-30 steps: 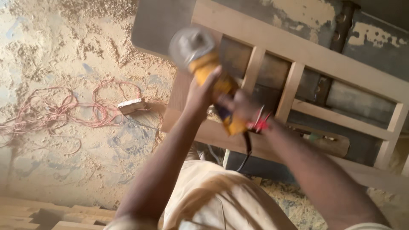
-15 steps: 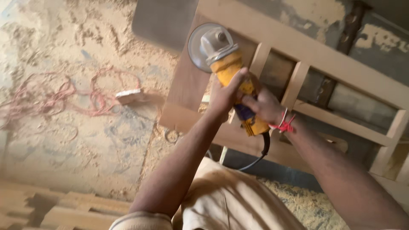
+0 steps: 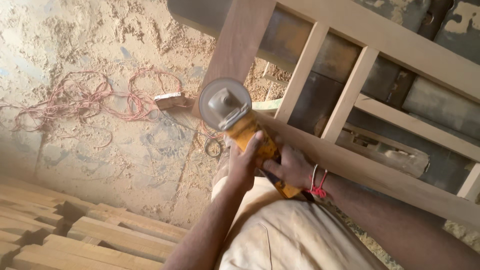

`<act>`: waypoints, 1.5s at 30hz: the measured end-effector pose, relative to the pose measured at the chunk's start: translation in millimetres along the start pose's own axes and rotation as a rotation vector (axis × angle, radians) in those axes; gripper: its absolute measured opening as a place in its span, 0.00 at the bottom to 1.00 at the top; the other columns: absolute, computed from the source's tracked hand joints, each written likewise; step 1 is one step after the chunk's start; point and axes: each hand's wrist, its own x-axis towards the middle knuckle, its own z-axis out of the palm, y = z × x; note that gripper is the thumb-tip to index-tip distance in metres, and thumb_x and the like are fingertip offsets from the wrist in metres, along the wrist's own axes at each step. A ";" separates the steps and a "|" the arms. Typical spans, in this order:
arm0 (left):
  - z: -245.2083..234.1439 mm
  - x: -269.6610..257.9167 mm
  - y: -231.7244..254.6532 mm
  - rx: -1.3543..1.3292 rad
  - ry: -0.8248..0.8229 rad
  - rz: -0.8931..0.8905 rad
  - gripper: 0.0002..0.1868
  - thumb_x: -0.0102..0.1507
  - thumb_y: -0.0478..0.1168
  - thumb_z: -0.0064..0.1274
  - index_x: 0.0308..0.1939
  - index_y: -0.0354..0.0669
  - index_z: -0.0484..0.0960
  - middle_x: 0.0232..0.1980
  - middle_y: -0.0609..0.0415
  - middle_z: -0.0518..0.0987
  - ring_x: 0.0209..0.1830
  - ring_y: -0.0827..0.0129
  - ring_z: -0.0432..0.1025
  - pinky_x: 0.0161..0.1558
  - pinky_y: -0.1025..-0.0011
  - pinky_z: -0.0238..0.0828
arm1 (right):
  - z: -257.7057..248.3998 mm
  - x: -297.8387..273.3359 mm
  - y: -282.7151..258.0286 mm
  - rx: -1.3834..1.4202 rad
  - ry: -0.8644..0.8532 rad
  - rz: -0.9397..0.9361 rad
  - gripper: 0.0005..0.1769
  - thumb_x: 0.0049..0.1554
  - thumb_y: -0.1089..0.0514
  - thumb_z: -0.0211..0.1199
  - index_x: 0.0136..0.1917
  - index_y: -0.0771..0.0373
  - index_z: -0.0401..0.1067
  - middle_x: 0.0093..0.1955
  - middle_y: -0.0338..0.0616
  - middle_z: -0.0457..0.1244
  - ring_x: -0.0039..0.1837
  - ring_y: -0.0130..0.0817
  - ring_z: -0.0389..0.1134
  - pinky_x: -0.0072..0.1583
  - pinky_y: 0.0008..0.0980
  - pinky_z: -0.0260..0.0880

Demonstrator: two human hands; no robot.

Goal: The person sands the surfaces of a wooden window frame using a handheld power sander.

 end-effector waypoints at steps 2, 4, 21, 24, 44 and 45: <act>-5.4 -23.1 -9.9 -0.033 0.054 -0.018 0.26 0.65 0.49 0.58 0.60 0.36 0.73 0.53 0.49 0.77 0.53 0.64 0.74 0.53 0.65 0.74 | 1.7 -6.6 -13.5 -0.074 -0.101 0.130 0.40 0.56 0.38 0.66 0.76 0.51 0.58 0.58 0.50 0.72 0.61 0.43 0.74 0.65 0.41 0.71; -7.2 -47.1 -17.6 -0.065 0.080 -0.010 0.28 0.64 0.50 0.57 0.62 0.36 0.72 0.55 0.48 0.76 0.56 0.63 0.73 0.56 0.64 0.72 | 0.0 -20.9 -27.7 -0.185 -0.309 0.446 0.54 0.56 0.36 0.64 0.88 0.43 0.44 0.56 0.52 0.73 0.58 0.46 0.76 0.65 0.40 0.73; 18.4 77.6 85.3 2.205 -0.221 0.036 0.61 0.61 0.77 0.44 0.80 0.41 0.36 0.83 0.42 0.33 0.83 0.53 0.30 0.78 0.47 0.24 | -147.2 139.4 7.6 0.238 0.322 0.055 0.51 0.48 0.46 0.76 0.77 0.59 0.54 0.60 0.47 0.67 0.57 0.37 0.73 0.56 0.42 0.80; 13.1 85.2 113.4 2.222 -0.179 0.100 0.66 0.58 0.81 0.41 0.80 0.39 0.32 0.85 0.44 0.28 0.84 0.58 0.23 0.78 0.49 0.17 | -172.4 154.2 8.8 0.240 0.334 -0.109 0.51 0.51 0.47 0.74 0.80 0.56 0.51 0.60 0.47 0.65 0.57 0.37 0.71 0.56 0.42 0.79; 6.4 -17.7 -8.2 0.144 -0.003 -0.151 0.30 0.69 0.56 0.49 0.63 0.33 0.70 0.58 0.41 0.78 0.57 0.62 0.75 0.55 0.66 0.77 | -12.5 -13.0 -23.8 0.123 0.053 -0.005 0.59 0.51 0.51 0.71 0.85 0.59 0.38 0.74 0.53 0.58 0.75 0.42 0.61 0.72 0.40 0.61; 8.2 -21.5 -10.6 0.142 -0.006 -0.203 0.30 0.67 0.55 0.49 0.63 0.36 0.68 0.58 0.43 0.77 0.57 0.63 0.75 0.53 0.65 0.79 | -12.4 -22.2 -19.3 0.134 0.033 0.081 0.59 0.51 0.50 0.71 0.84 0.59 0.38 0.73 0.51 0.59 0.74 0.40 0.62 0.72 0.38 0.62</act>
